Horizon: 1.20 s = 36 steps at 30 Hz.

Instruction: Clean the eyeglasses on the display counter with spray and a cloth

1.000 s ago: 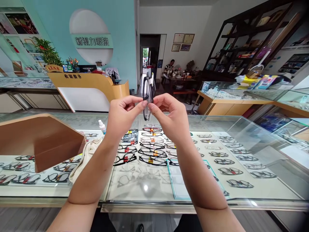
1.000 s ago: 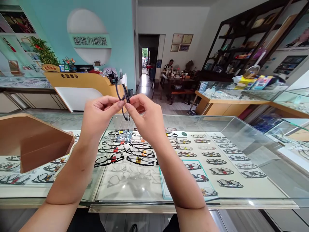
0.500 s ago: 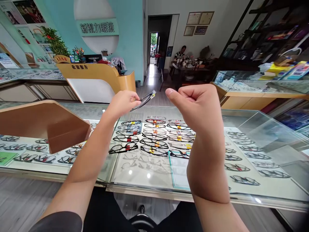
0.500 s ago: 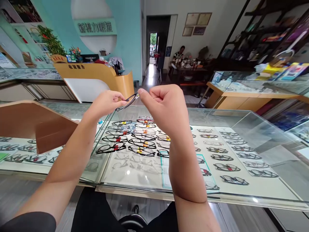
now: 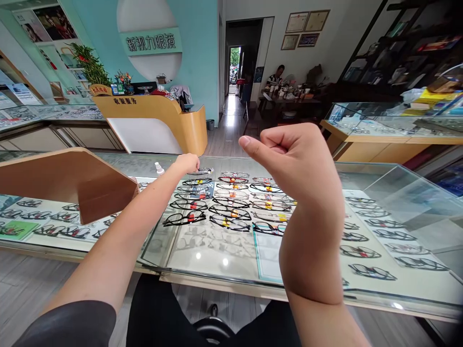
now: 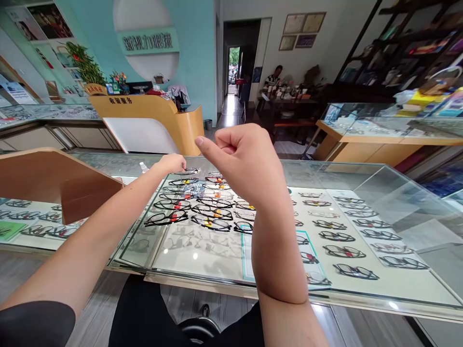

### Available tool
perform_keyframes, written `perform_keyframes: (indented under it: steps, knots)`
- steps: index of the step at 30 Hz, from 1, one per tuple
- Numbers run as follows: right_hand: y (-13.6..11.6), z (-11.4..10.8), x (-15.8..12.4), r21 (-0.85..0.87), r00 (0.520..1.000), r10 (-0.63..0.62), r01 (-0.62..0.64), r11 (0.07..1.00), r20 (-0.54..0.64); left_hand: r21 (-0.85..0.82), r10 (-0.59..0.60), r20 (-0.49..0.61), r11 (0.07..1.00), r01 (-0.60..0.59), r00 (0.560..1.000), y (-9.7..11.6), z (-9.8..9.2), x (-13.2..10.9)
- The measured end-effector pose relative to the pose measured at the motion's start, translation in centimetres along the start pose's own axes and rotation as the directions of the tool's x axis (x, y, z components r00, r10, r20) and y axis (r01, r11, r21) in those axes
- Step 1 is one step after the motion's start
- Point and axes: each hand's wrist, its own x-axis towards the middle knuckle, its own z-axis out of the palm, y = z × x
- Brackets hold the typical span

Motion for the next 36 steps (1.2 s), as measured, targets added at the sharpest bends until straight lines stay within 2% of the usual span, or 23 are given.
perform_keyframes:
  steps: [7, 10, 14, 18, 20, 22, 24, 25, 26, 28, 29, 30, 31, 32, 33, 34, 35, 36]
  knots:
    - [-0.6, 0.1, 0.0, -0.010, 0.993, 0.091, -0.091, 0.996, 0.071, -0.031, 0.000, 0.011, 1.000, 0.001, 1.000, 0.4, 1.4, 1.1]
    - [-1.2, 0.6, -0.2, 0.038, 0.997, 0.031, -0.029, 0.999, -0.066, -0.033, -0.003, 0.001, 0.999, 0.003, 1.000, 0.8, 1.9, 0.7]
    - [-1.9, 1.6, -0.6, 0.095, 0.947, -0.082, 0.117, 0.989, -0.312, -0.015, -0.022, -0.046, 1.000, 0.021, 0.999, 1.3, 2.1, -0.6]
    - [-2.5, 2.7, -0.8, 0.161, 0.905, -0.110, 0.191, 0.968, -0.411, -0.032, -0.031, -0.144, 0.999, 0.026, 0.989, 2.3, 1.4, -4.1]
    - [-2.7, 3.4, -1.0, 0.166, 0.906, -0.090, 0.172, 0.971, -0.413, -0.049, -0.030, -0.200, 0.999, 0.020, 0.979, 3.2, 1.0, -7.3]
    - [-3.0, 4.0, -1.3, 0.145, 0.917, -0.060, 0.126, 0.981, -0.394, -0.084, -0.006, -0.269, 0.996, -0.017, 0.963, 4.3, 1.2, -11.7]
    - [-3.3, 4.5, -1.8, 0.126, 0.925, -0.053, 0.108, 0.986, -0.376, -0.203, 0.055, -0.433, 0.967, -0.157, 0.900, 5.4, 2.2, -17.0]
    - [-3.6, 4.7, -2.1, 0.125, 0.928, -0.063, 0.117, 0.985, -0.368, -0.261, 0.088, -0.541, 0.928, -0.267, 0.836, 5.9, 3.2, -19.9]
    - [-3.9, 4.9, -2.4, 0.127, 0.930, -0.077, 0.130, 0.983, -0.360, -0.294, 0.122, -0.656, 0.868, -0.401, 0.745, 6.4, 4.6, -22.7]
    - [-4.8, 5.1, -3.1, 0.140, 0.929, -0.105, 0.163, 0.977, -0.355, -0.255, 0.171, -0.845, 0.704, -0.663, 0.507, 7.8, 8.3, -28.1]
    - [-5.2, 5.1, -3.5, 0.147, 0.927, -0.116, 0.178, 0.973, -0.357, -0.256, 0.150, -0.888, 0.626, -0.736, 0.436, 8.6, 10.7, -30.4]
    - [-5.7, 5.0, -4.0, 0.150, 0.925, -0.125, 0.189, 0.970, -0.360, -0.303, 0.105, -0.899, 0.550, -0.778, 0.425, 9.6, 13.2, -32.3]
    - [-6.1, 4.9, -4.6, 0.148, 0.923, -0.129, 0.194, 0.970, -0.363, -0.416, 0.021, -0.876, 0.469, -0.779, 0.481, 10.7, 16.0, -33.9]
    - [-6.3, 4.7, -5.2, 0.141, 0.922, -0.131, 0.194, 0.971, -0.365, -0.592, -0.092, -0.790, 0.373, -0.714, 0.607, 11.9, 18.8, -35.1]
    - [-6.4, 4.5, -6.0, 0.131, 0.924, -0.132, 0.190, 0.973, -0.359, -0.792, -0.221, -0.607, 0.235, -0.563, 0.763, 13.1, 21.7, -35.9]
    - [-6.2, 4.2, -6.9, 0.119, 0.929, -0.130, 0.181, 0.976, -0.347, -0.939, -0.332, -0.332, 0.024, -0.344, 0.883, 14.2, 24.5, -36.6]
    - [-5.9, 3.8, -7.8, 0.106, 0.936, -0.121, 0.164, 0.981, -0.331, -0.965, -0.370, -0.043, -0.224, -0.134, 0.928, 15.1, 27.1, -37.0]
    - [-5.3, 3.3, -8.9, 0.093, 0.944, -0.104, 0.139, 0.986, -0.314, -0.890, -0.328, 0.226, -0.453, 0.058, 0.917, 15.7, 29.5, -37.3]
